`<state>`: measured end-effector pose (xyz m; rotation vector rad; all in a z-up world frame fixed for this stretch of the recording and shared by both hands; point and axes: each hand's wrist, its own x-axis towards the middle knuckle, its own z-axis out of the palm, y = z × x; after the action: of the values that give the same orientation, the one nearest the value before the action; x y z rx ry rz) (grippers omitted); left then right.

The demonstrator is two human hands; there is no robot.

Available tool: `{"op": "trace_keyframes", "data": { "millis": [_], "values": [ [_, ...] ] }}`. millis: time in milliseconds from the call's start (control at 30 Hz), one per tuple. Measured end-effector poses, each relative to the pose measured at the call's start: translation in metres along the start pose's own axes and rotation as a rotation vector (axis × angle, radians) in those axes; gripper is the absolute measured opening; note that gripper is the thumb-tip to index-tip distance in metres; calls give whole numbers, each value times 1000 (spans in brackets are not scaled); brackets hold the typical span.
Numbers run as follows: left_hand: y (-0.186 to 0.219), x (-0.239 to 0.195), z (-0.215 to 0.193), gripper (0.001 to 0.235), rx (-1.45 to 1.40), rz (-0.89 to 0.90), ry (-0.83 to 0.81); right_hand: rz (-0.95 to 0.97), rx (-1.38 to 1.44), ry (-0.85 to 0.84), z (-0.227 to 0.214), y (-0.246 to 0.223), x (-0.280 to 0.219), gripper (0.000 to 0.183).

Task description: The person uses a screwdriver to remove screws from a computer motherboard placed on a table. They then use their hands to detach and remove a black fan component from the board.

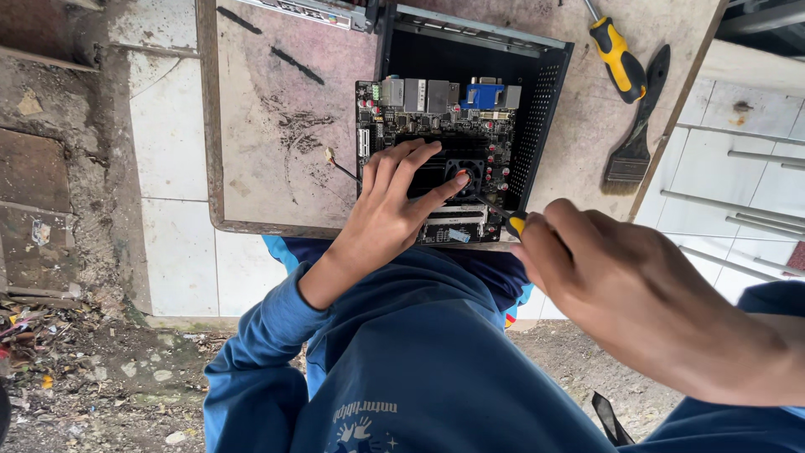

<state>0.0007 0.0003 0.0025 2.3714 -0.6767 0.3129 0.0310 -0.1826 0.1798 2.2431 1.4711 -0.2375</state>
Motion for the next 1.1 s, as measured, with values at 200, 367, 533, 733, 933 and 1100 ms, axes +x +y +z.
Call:
{"op": "trace_keyframes", "data": {
  "millis": [200,367,533,733,933,1100],
  "values": [
    [0,0,0,52,-20,9,10,255,345,-246,-17,16,11,34],
    [0,0,1,51,-18,11,15,38,435,-335,-1,19,-2,58],
    [0,0,1,55,-16,17,1,91,454,-342,0,18,-5,49],
    [-1,-1,2,55,-33,24,2,322,180,-376,1,9,5,29],
    [-1,-2,1,64,-54,15,-9,241,549,-314,-9,14,3,60],
    [0,-1,0,60,-68,6,-13,103,559,-254,0,12,-3,63]
  ]
}}
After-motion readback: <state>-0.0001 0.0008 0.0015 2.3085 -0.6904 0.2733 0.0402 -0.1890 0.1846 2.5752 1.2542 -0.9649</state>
